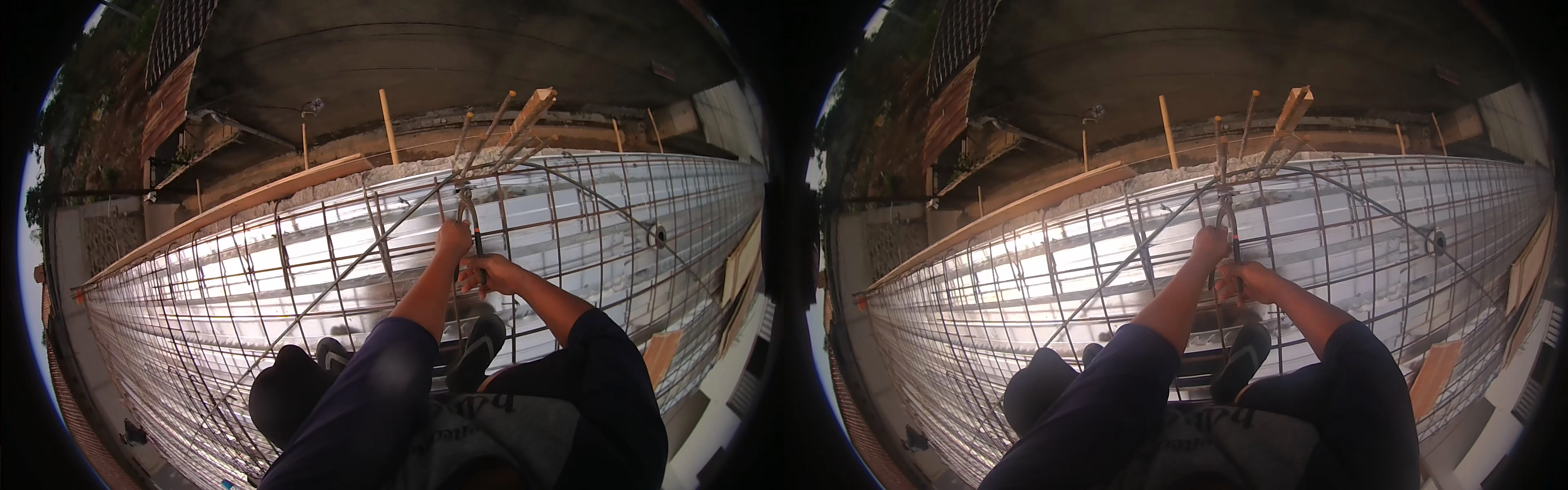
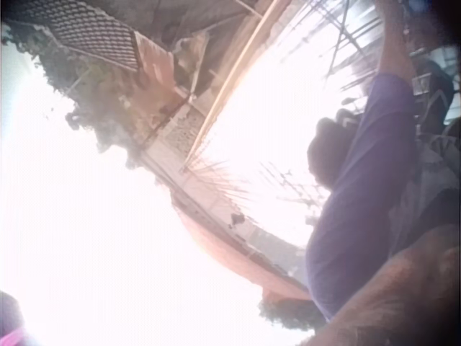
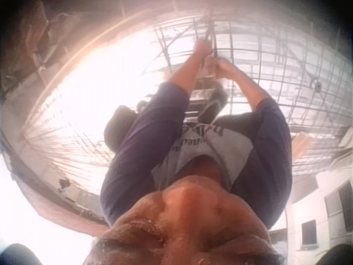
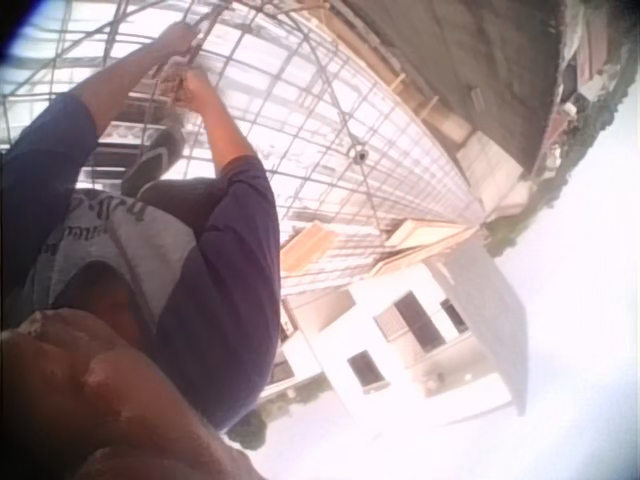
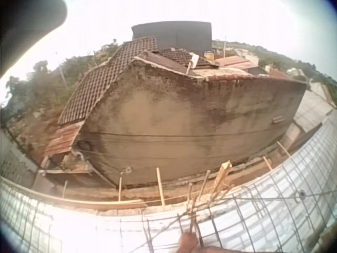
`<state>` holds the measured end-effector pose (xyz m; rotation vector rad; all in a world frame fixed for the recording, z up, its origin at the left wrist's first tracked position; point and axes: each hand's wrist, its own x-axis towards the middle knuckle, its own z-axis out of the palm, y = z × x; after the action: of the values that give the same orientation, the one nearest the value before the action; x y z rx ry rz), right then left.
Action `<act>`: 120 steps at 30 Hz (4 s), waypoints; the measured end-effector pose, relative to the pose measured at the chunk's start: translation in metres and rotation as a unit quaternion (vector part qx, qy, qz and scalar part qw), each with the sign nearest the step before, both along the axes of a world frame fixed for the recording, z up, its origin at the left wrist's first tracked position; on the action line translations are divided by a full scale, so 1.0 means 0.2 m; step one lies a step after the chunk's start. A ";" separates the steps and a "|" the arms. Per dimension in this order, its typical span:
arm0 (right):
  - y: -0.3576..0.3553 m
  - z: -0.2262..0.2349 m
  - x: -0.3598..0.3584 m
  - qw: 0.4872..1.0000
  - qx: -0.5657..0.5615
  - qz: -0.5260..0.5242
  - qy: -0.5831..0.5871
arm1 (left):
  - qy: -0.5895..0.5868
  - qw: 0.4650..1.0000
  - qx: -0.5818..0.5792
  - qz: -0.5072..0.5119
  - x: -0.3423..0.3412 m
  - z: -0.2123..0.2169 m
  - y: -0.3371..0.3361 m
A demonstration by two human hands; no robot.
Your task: The person ties intersecting steel rebar rods on a roof grid using pliers and wire. They repeatedly position wire around the intersections and twist it to secure the rebar mesh. The work occurs on an elevated construction site with a visible rebar framework.
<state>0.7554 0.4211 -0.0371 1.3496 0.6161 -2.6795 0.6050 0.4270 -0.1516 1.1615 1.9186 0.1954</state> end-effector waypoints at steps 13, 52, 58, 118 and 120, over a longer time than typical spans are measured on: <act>0.03 0.02 -0.01 0.863 0.419 0.179 -0.219 | -0.378 0.925 -0.017 0.048 -0.17 0.40 -0.15; 0.29 0.38 -1.27 0.523 0.721 0.452 -0.050 | 0.084 0.966 0.016 0.244 -1.86 0.92 -2.23; 0.38 0.91 -1.08 0.552 0.607 0.517 -0.245 | -0.021 0.963 0.217 0.156 -1.79 1.82 -0.90; -1.45 3.13 -3.14 0.537 0.369 0.712 -0.261 | -0.169 0.474 0.023 0.864 -2.39 3.84 -4.63; -1.50 3.07 -3.43 0.522 0.366 0.730 -0.248 | -0.150 0.465 -0.004 0.872 -2.53 3.86 -4.66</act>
<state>0.0690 0.1207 0.5762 0.7443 1.7455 -0.5804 0.0982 -0.5050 0.6195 -1.2748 1.9061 1.3045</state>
